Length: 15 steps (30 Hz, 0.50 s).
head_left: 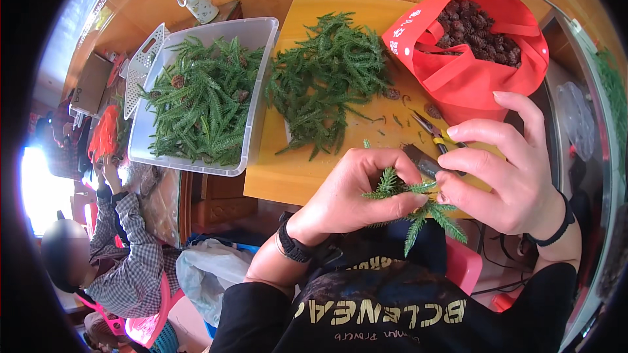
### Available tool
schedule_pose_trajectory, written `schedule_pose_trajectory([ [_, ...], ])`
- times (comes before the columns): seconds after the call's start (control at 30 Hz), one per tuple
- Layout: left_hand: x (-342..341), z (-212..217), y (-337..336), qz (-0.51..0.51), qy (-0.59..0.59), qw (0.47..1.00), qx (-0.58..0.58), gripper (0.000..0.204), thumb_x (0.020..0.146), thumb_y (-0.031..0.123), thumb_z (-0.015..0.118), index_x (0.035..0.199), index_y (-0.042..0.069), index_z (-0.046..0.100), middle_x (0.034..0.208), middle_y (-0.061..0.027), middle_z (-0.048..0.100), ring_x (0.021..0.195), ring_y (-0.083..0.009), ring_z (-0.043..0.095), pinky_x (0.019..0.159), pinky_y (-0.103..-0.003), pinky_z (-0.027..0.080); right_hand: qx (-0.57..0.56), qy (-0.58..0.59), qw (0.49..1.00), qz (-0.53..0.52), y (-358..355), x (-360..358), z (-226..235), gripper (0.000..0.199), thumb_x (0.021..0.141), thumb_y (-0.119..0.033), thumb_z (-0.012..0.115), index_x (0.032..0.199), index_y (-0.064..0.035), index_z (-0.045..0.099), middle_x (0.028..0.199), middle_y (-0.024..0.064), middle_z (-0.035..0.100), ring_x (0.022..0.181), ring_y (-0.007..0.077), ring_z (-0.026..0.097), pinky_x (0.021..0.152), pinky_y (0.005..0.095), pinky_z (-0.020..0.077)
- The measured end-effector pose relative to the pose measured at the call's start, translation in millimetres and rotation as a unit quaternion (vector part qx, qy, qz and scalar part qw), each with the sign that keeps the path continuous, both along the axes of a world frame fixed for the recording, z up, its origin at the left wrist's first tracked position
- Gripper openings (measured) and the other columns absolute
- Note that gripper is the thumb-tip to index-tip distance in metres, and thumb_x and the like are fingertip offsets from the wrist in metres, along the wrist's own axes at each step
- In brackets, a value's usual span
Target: The person is using trimmers to prune green foliage and prepare botanical items at a workstation.
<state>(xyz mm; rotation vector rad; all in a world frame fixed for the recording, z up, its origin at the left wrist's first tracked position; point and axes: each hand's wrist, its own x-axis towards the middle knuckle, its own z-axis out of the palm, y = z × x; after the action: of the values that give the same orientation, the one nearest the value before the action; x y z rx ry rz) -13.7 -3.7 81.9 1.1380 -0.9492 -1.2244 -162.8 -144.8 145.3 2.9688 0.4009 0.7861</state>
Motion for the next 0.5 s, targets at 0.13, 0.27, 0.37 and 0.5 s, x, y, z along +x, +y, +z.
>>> schedule_pose_trajectory([
  [0.13, -7, -9, -2, 0.065, -0.117, 0.988, -0.076, 0.014, 0.068, -0.001, 0.068, 0.078, 0.002, 0.059, 0.081, -0.0063, 0.061, 0.073, -0.0142, 0.057, 0.067, -0.026, 0.044, 0.073, 0.060, 0.995, -0.023, 0, 2, 1, 0.016, 0.060, -0.012, 0.070, 0.064, -0.0069, 0.055, 0.076, 0.0031, 0.056, 0.086, 0.0259, 0.056, 0.085, 0.0486, 0.0380],
  [0.27, -13, -9, -8, 0.197, -0.441, 0.825, -0.294, 0.023, 0.060, -0.005, 0.068, 0.081, 0.002, 0.060, 0.081, -0.0084, 0.062, 0.070, -0.0230, 0.058, 0.064, -0.032, 0.046, 0.330, 0.180, 0.925, -0.054, -9, 1, -5, 0.018, 0.063, -0.010, 0.067, 0.065, -0.0048, 0.051, 0.074, 0.0089, 0.053, 0.084, 0.0295, 0.055, 0.080, 0.0406, 0.0380],
  [0.37, -13, -10, -8, 0.214, -0.430, 0.825, -0.298, 0.022, 0.060, -0.005, 0.068, 0.079, 0.002, 0.060, 0.081, -0.0082, 0.063, 0.071, -0.0236, 0.059, 0.065, -0.031, 0.047, 0.297, 0.182, 0.936, -0.054, -10, -1, -8, 0.020, 0.065, -0.015, 0.070, 0.071, -0.0048, 0.054, 0.077, 0.0087, 0.055, 0.085, 0.0292, 0.055, 0.080, 0.0412, 0.0380],
  [0.5, -7, -13, -3, 0.128, -0.229, 0.952, -0.155, 0.013, 0.068, -0.002, 0.068, 0.077, 0.002, 0.059, 0.081, -0.0064, 0.063, 0.074, -0.0148, 0.058, 0.068, -0.025, 0.045, 0.204, 0.105, 0.971, -0.068, -3, -2, 4, 0.023, 0.065, -0.019, 0.072, 0.079, -0.0059, 0.058, 0.083, 0.0068, 0.057, 0.087, 0.0280, 0.055, 0.084, 0.0431, 0.0378],
])
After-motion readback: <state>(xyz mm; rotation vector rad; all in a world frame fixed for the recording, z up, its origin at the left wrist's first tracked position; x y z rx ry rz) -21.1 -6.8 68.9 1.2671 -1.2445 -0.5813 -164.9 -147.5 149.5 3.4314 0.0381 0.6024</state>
